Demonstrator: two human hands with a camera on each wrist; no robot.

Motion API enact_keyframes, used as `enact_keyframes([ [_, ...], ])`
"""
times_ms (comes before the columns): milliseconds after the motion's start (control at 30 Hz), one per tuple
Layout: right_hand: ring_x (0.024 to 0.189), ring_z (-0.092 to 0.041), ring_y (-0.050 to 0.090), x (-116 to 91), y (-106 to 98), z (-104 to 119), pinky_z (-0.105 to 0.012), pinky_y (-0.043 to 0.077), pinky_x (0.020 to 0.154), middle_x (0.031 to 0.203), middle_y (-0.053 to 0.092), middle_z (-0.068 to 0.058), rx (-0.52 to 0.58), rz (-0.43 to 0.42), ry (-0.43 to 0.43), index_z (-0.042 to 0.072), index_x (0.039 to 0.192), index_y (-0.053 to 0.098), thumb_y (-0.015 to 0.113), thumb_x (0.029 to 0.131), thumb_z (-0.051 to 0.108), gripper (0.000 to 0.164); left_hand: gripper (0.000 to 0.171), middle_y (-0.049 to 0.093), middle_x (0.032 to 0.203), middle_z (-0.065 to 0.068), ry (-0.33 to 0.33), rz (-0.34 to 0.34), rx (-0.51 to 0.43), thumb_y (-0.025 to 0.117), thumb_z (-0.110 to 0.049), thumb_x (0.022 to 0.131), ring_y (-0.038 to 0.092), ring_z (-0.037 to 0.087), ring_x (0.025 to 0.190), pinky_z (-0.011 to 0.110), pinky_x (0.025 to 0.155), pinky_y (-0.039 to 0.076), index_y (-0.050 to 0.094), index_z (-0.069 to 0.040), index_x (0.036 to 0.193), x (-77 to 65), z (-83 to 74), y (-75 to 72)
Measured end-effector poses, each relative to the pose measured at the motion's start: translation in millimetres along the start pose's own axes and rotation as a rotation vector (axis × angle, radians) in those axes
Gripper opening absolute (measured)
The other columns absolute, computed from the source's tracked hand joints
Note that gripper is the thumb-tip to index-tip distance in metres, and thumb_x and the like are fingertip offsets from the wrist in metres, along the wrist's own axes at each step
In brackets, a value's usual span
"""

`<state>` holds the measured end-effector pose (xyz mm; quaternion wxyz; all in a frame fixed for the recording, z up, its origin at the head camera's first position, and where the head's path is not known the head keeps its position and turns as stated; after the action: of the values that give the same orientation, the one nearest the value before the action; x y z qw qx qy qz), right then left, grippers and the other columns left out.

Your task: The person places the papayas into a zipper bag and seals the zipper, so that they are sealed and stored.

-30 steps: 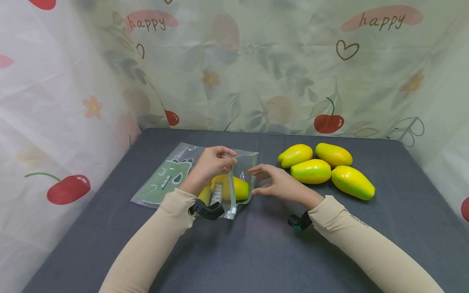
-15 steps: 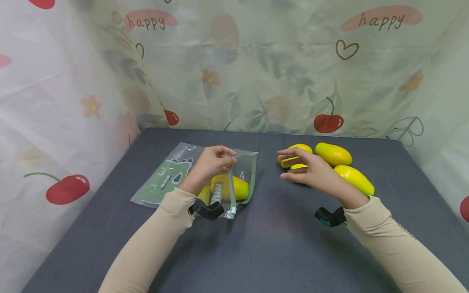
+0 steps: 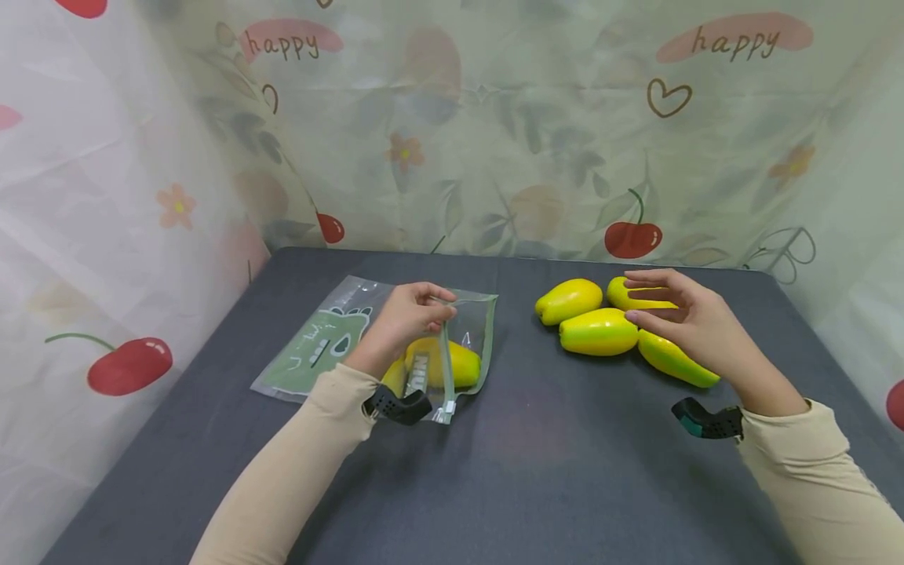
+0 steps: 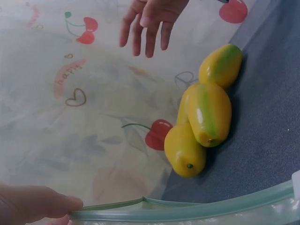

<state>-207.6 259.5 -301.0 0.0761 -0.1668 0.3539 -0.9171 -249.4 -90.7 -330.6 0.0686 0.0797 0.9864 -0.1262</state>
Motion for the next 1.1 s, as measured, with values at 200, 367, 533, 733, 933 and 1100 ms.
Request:
enact_keyframes([
  [200, 0.105, 0.008, 0.055, -11, -10, -30, -0.003, 0.045, 0.080, 0.127, 0.057, 0.004, 0.006, -0.082, 0.004, 0.013, 0.136, 0.052, 0.066, 0.093, 0.017, 0.045, 0.029, 0.063, 0.085, 0.004, -0.004, -0.004, 0.001, 0.068, -0.006, 0.087, 0.058, 0.015, 0.069, 0.025, 0.069, 0.053, 0.064, 0.001, 0.115, 0.5, 2.5, 0.0],
  [367, 0.109, 0.012, 0.050, -20, -11, -56, 0.001, 0.039, 0.086, 0.127, 0.055, 0.009, 0.011, -0.097, 0.005, 0.012, 0.138, 0.049, 0.064, 0.093, 0.016, 0.047, 0.029, 0.062, 0.086, 0.004, -0.013, 0.002, -0.001, 0.068, -0.007, 0.087, 0.058, 0.015, 0.070, 0.026, 0.070, 0.053, 0.064, 0.001, 0.115, 2.5, 5.8, 0.6],
  [533, 0.130, -0.012, 0.047, -25, -11, -79, -0.013, 0.039, 0.102, 0.144, 0.045, -0.018, -0.040, -0.020, 0.098, 0.012, 0.147, 0.037, 0.063, 0.094, 0.026, 0.060, 0.028, 0.063, 0.086, 0.005, -0.007, -0.002, 0.013, 0.069, -0.008, 0.087, 0.058, 0.016, 0.070, 0.027, 0.071, 0.054, 0.065, 0.000, 0.113, 1.9, 5.7, 0.6],
  [733, 0.133, -0.052, 0.031, -32, -8, -100, -0.067, 0.029, 0.101, 0.151, 0.031, -0.027, -0.052, 0.098, 0.202, 0.004, 0.151, 0.028, 0.062, 0.094, 0.036, 0.073, 0.026, 0.062, 0.086, 0.005, -0.015, -0.004, 0.016, 0.069, -0.008, 0.087, 0.058, 0.016, 0.070, 0.031, 0.076, 0.055, 0.066, -0.002, 0.112, -0.7, 5.4, 0.6],
  [933, 0.132, -0.053, 0.031, -33, -9, -111, -0.069, 0.030, 0.100, 0.149, 0.032, -0.030, -0.107, 0.116, 0.220, -0.001, 0.148, 0.031, 0.062, 0.094, 0.039, 0.074, 0.025, 0.060, 0.084, 0.004, -0.012, -0.003, -0.003, 0.068, -0.007, 0.087, 0.056, 0.015, 0.068, 0.030, 0.073, 0.054, 0.065, 0.000, 0.111, -1.7, 3.9, 1.1],
  [1100, 0.131, -0.053, 0.032, -31, -10, -117, -0.068, 0.034, 0.098, 0.149, 0.030, -0.032, -0.135, 0.158, 0.248, -0.001, 0.150, 0.027, 0.061, 0.094, 0.042, 0.078, 0.021, 0.061, 0.085, 0.004, -0.010, -0.006, -0.007, 0.068, -0.006, 0.087, 0.057, 0.016, 0.069, 0.028, 0.071, 0.054, 0.066, -0.003, 0.108, -0.6, 3.4, 0.4],
])
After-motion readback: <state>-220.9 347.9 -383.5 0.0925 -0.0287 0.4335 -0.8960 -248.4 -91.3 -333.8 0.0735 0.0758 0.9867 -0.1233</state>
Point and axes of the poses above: each hand's wrist, its own x-axis towards the middle knuckle, its own y-axis out of the palm, z = x × y, the point moved 3 cm from there along x, towards the middle knuckle
